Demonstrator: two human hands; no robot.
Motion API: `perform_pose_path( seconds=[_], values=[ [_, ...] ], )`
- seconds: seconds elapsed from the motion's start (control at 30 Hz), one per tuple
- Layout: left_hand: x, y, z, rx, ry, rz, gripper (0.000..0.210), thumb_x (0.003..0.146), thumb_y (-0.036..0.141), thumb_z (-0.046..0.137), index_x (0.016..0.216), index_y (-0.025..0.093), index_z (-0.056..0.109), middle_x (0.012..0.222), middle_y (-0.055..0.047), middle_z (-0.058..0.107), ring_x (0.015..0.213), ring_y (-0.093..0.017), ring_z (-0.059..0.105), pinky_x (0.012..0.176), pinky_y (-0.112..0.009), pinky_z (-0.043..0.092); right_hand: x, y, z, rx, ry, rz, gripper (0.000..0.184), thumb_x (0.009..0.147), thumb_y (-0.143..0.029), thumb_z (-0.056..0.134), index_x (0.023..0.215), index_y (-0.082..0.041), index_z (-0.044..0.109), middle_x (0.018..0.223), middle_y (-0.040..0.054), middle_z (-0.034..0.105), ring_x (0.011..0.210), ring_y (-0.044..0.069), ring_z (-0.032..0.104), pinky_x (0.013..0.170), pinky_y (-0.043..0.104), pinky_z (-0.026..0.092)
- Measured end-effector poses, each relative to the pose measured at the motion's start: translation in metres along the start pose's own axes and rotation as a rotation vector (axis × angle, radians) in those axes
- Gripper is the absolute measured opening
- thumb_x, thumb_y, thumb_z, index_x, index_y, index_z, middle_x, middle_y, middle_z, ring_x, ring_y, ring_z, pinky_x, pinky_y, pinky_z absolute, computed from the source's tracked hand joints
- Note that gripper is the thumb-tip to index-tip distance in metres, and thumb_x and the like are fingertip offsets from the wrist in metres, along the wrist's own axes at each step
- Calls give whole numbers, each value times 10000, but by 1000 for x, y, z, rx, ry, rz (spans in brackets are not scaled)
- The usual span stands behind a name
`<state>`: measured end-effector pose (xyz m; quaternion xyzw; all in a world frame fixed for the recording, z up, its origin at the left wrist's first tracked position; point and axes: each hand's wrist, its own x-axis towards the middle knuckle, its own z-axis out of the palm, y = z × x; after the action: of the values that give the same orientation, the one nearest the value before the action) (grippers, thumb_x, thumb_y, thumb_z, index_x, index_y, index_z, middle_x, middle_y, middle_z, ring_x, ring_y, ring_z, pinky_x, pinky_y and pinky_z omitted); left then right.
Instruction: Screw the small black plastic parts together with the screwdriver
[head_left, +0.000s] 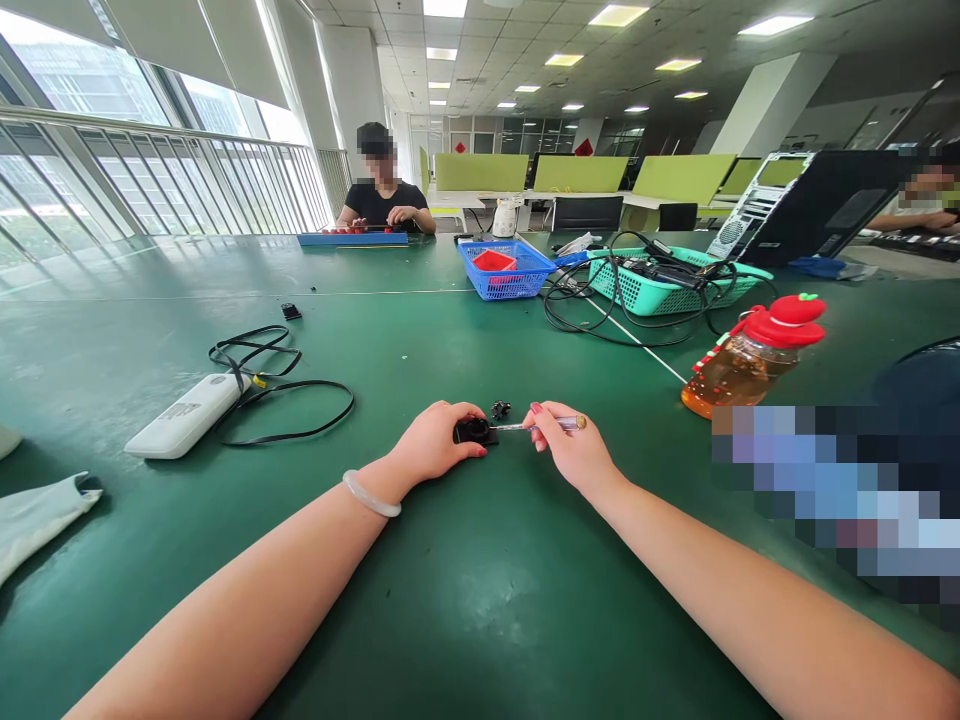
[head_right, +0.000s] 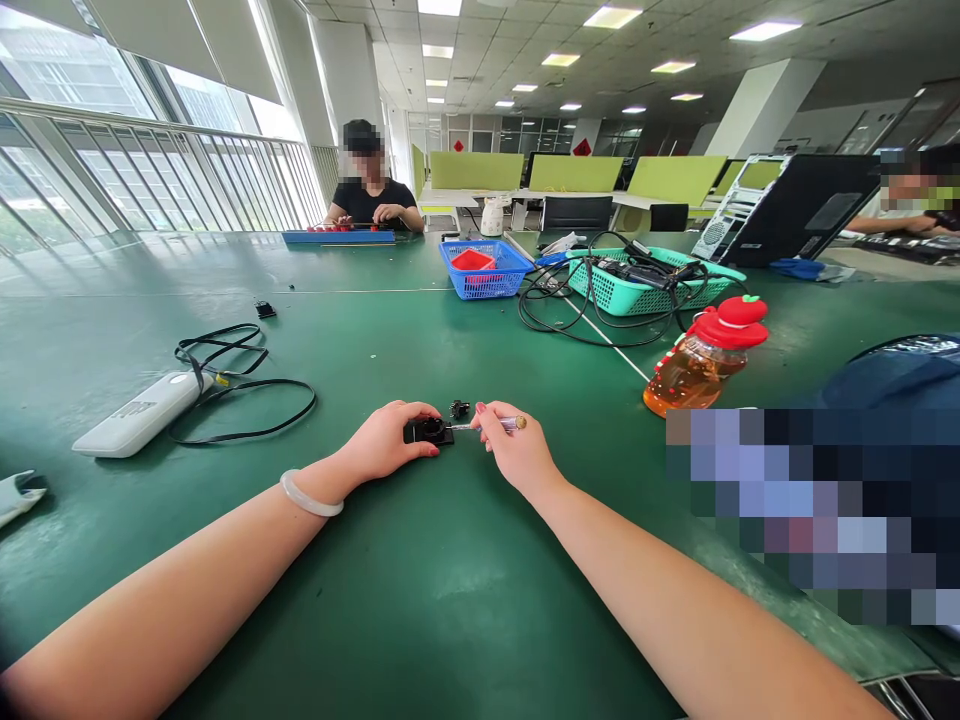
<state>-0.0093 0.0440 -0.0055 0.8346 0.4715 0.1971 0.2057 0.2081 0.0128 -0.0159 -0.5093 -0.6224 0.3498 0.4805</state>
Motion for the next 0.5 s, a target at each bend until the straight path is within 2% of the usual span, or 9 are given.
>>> perform_pose_path(
  seconds=[0.13,0.3,0.5],
  values=[
    [0,0,0,13,-15,4,421,733,374,732,1133,280,643,1023,-31,702,987,-247,612,869,-367,510,-2,0,3,0,-21,9,487,862,-641,504,723,-194,637,623,1,561,545,132,536,527,260,419],
    [0,2,-1,20,-19,5,452,726,396,747,1150,275,644,1024,-42,701,978,-252,610,859,-370,508,-6,-8,0,-36,73,-60,512,890,-615,466,626,-195,592,550,-8,487,517,126,474,492,256,371],
    [-1,4,-3,15,-32,20,464,713,409,763,1141,271,649,999,-33,703,965,-252,611,849,-364,503,-8,-13,-4,-93,-2,-89,467,913,-536,454,605,-200,557,526,-24,444,505,120,445,486,252,334]
  ],
)
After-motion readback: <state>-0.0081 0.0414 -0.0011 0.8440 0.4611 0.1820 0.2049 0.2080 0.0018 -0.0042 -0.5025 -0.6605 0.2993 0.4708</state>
